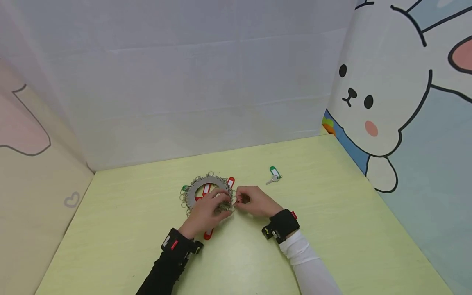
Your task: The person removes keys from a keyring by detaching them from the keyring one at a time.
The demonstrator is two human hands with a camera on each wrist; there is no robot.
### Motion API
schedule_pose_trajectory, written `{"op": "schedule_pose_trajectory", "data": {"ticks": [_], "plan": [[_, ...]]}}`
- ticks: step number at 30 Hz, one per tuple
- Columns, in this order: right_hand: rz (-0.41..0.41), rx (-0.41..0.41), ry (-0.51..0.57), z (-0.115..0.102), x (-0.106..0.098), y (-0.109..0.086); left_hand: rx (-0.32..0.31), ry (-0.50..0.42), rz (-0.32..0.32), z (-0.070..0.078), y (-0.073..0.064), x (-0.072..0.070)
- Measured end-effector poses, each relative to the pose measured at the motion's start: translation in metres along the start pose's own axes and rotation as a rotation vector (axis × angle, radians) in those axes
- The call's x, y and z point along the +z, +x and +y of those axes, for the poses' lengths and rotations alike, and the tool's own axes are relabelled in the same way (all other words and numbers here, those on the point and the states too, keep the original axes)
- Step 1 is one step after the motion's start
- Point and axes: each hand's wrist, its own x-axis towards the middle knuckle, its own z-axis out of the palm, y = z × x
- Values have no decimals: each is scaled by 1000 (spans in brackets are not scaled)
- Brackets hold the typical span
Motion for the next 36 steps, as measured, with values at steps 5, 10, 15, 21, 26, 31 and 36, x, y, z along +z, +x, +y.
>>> {"op": "schedule_pose_trajectory", "data": {"ticks": [5, 10, 15, 21, 26, 31, 36], "plan": [[-41, -4, 36, -1, -2, -2, 15, -39, 54, -2, -1, -2], [-50, 22, 1, 2, -5, 0, -6, -91, 12, -7, 1, -2], [-17, 33, 6, 4, -7, -1, -3, -170, -14, -13, 2, -1], [87, -101, -82, 1, -3, 0, -36, -275, -7, -14, 0, 0], [242, -323, -286, -4, 3, 3, -69, -248, 37, -11, 0, -1], [416, -460, -454, -10, 9, 4, -23, -194, 135, -9, 3, 0], [539, -482, -455, -11, 16, 6, -3, -99, 228, -6, 4, -2]]}}
